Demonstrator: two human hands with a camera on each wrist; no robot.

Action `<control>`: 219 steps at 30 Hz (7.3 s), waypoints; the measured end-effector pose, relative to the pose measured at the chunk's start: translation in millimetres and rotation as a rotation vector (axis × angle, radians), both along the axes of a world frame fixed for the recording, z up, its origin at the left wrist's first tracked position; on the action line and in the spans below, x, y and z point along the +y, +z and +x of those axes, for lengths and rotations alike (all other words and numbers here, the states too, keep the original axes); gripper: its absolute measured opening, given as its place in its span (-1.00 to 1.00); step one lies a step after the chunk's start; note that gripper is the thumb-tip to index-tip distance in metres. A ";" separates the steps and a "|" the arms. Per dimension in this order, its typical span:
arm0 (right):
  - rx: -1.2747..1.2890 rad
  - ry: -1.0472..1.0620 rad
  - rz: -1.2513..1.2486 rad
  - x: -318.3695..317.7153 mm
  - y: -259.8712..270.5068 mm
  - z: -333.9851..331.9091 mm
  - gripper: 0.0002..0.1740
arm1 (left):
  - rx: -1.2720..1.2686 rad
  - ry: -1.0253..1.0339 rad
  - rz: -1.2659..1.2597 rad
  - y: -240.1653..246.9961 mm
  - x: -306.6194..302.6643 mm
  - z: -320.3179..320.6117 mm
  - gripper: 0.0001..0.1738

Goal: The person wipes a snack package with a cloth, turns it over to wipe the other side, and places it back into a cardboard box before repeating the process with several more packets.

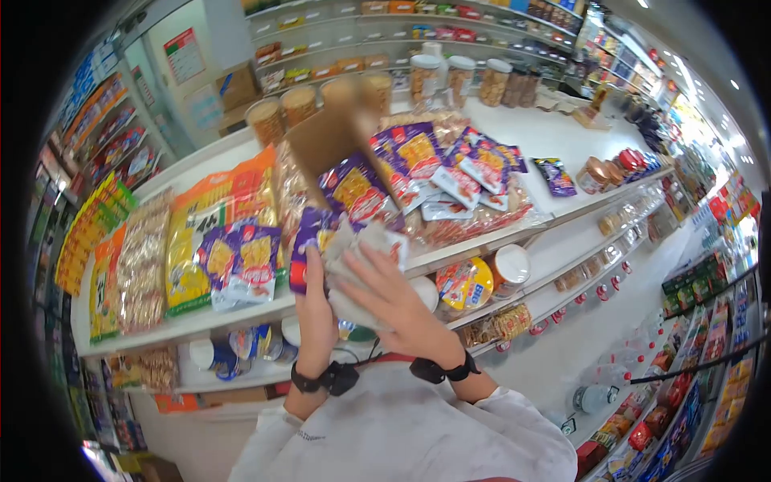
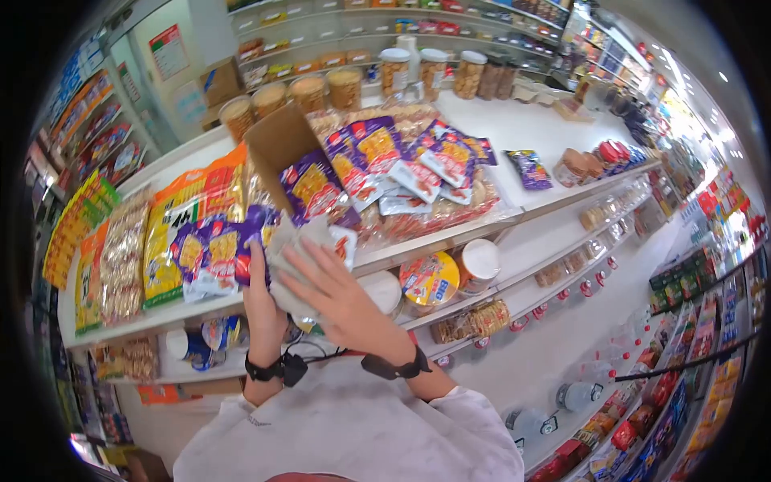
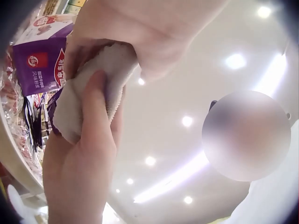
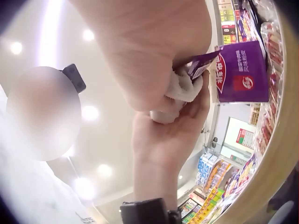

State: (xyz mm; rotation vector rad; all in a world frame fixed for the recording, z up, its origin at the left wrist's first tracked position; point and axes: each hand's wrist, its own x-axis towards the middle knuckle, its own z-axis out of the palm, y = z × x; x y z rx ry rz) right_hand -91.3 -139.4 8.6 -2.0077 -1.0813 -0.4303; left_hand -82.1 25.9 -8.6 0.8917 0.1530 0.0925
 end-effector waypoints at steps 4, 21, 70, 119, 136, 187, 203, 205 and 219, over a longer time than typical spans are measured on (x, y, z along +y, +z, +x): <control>0.200 0.127 0.105 -5.0 5.8 3.5 -0.14 | -0.128 0.162 -0.034 5.9 0.4 4.0 -0.45; 0.719 -0.008 0.347 -3.1 -17.0 -11.7 -0.66 | -0.072 0.146 0.138 28.9 14.1 -17.5 -0.57; 0.229 -0.739 0.764 -90.7 -18.4 54.0 -0.77 | -1.005 -0.057 1.366 1.8 -102.9 8.2 -0.21; -0.004 -0.915 0.715 -83.3 -53.8 57.4 -0.47 | -0.318 -0.259 2.059 20.1 21.2 137.1 -0.21; 0.064 -0.841 0.719 -76.0 -56.2 32.2 -0.41 | -0.700 0.166 1.826 32.7 26.5 117.9 -0.75; 0.235 -0.357 0.650 -18.4 -47.6 14.6 -0.16 | -0.752 -0.491 0.851 32.9 -4.4 -33.4 -0.26; 0.473 -0.072 0.622 29.5 1.2 -28.5 -0.30 | -0.631 -0.100 0.713 36.6 -14.3 -37.3 0.25; 0.180 -0.002 0.411 38.1 8.7 -18.2 -0.15 | -0.602 -0.187 0.609 34.2 -11.8 -42.2 0.27; -0.066 -0.164 0.276 48.6 15.5 -4.6 -0.33 | -0.623 0.222 0.748 -13.7 -3.0 -21.6 -0.39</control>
